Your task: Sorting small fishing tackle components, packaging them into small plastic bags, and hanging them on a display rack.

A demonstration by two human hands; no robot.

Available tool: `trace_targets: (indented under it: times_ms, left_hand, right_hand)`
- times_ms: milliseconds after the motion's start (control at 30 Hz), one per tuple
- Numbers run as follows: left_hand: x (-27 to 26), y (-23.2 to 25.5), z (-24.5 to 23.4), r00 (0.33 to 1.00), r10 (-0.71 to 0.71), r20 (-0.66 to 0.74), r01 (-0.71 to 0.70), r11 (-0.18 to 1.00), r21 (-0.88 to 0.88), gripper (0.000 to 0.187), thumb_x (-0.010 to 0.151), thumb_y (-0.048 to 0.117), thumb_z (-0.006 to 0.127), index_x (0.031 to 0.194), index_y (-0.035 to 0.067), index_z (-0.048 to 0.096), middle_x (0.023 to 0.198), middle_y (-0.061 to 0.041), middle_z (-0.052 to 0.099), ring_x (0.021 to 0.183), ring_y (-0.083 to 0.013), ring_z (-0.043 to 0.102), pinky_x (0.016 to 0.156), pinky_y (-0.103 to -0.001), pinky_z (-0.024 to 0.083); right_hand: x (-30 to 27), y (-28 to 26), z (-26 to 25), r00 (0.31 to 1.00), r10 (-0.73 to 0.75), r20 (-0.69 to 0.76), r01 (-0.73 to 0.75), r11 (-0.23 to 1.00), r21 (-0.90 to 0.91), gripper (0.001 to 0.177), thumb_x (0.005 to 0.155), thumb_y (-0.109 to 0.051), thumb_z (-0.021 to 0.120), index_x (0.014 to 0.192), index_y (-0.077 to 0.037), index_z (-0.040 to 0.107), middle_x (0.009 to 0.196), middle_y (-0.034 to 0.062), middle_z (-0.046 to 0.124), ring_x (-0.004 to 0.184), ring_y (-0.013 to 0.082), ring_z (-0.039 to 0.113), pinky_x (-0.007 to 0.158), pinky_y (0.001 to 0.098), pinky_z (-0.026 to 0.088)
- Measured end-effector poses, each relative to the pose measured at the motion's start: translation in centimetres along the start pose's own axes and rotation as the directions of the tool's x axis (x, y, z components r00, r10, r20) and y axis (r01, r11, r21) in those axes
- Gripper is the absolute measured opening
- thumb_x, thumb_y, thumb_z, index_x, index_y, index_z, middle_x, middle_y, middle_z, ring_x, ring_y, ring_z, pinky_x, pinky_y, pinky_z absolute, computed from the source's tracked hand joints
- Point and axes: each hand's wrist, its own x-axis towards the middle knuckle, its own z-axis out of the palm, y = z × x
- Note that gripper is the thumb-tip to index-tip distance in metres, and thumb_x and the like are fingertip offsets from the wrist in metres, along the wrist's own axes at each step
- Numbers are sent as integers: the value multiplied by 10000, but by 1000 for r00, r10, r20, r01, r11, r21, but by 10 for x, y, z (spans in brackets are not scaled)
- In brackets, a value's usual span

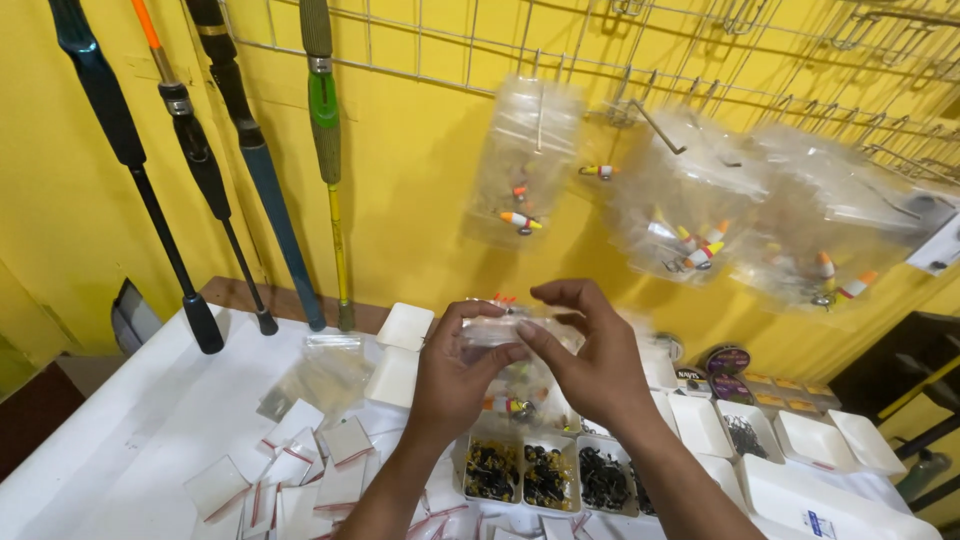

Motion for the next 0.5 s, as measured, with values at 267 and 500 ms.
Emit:
trace_targets:
  times_ms: [267, 500]
  left_hand:
    - [-8, 1, 16, 980, -200, -7, 195, 961, -196, 491, 776, 21, 845, 1207, 44, 608, 1117, -163, 735, 976, -251, 750, 868, -401, 664]
    - [-6, 10, 16, 991, -94, -91, 89, 994, -57, 460, 735, 81, 884, 1132, 117, 652, 1281, -77, 627, 956, -206, 777, 848, -310, 674]
  right_hand:
    - [-3, 5, 4, 982, -97, -159, 96, 995, -12, 145, 854, -184, 817, 943, -81, 767, 1012, 85, 795, 989, 221, 765, 912, 344, 617]
    - [16, -15, 5, 953, -156, -260, 158, 987, -15, 97, 925, -164, 753, 912, -81, 704, 850, 16, 725, 828, 121, 683, 781, 260, 568]
